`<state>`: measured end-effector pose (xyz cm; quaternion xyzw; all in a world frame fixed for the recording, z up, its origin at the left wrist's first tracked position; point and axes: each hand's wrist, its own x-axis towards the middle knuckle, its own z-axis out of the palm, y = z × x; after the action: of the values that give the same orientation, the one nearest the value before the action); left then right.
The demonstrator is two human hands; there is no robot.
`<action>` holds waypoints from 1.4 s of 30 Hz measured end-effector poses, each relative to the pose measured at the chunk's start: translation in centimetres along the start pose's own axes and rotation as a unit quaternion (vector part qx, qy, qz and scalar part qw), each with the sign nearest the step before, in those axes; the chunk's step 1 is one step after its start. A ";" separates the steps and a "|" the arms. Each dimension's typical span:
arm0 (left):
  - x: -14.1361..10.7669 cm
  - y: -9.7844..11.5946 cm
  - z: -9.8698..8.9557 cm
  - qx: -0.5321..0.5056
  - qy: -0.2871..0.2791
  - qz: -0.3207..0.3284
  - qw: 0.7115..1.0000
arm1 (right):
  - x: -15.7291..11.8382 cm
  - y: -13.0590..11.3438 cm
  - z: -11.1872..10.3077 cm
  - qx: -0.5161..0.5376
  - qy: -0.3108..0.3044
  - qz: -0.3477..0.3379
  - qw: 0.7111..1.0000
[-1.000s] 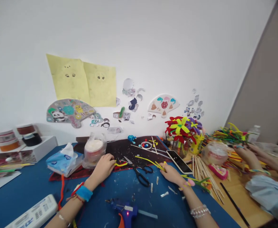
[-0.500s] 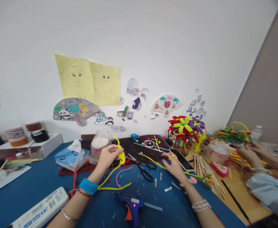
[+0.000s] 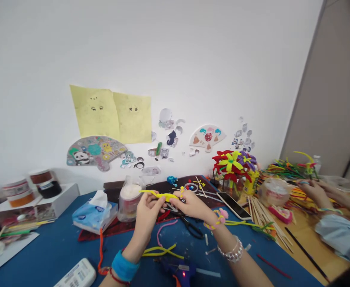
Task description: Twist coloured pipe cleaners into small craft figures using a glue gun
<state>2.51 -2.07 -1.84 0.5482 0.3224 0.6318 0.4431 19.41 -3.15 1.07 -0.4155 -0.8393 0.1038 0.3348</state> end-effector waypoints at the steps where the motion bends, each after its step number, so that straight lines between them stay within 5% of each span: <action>1: 0.1 0.3 -0.4 0.042 0.049 0.060 0.996 | 0.2 0.2 0.0 0.004 0.002 0.010 1.000; 2: 0.2 0.7 -0.7 0.096 0.103 0.139 0.980 | 0.2 0.4 0.0 0.005 0.000 0.019 1.000; 4: 0.1 1.7 -1.2 0.235 0.173 0.311 0.904 | -0.1 0.8 -0.1 -0.006 -0.012 0.035 0.999; 6: -0.1 2.6 -1.5 0.380 0.114 0.420 0.816 | -0.5 0.9 -0.5 -0.018 -0.035 0.039 0.998; 8: -0.3 3.3 -1.5 0.479 -0.026 0.413 0.774 | -0.7 0.8 -1.2 -0.021 -0.074 0.026 0.997; 10: -0.4 3.6 -1.3 0.535 -0.145 0.329 0.764 | -0.5 0.4 -2.0 -0.021 -0.120 0.000 0.993; 15: -0.3 3.4 -1.3 0.612 -0.194 0.193 0.742 | 0.6 0.4 -2.6 -0.103 -0.122 -0.051 0.986; 21: 0.3 2.4 -0.9 0.613 -0.212 0.131 0.749 | 0.4 1.3 -2.6 -0.151 -0.106 -0.063 0.981; 28: -0.2 2.3 -0.2 0.391 -0.377 0.066 0.837 | 0.0 2.1 -5.0 0.047 -0.229 -0.084 0.969; 33: -1.4 2.8 0.5 0.272 -0.406 -0.038 0.872 | -0.2 2.8 -5.2 0.190 -0.273 -0.088 0.939; 42: -2.3 3.0 1.5 0.168 -0.386 -0.105 0.901 | 0.1 1.5 -4.7 0.156 -0.155 -0.041 0.975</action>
<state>3.39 -5.54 0.21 0.7784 0.2835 0.2565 0.4979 23.36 -2.62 3.93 -0.3017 -0.8709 0.2830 0.2653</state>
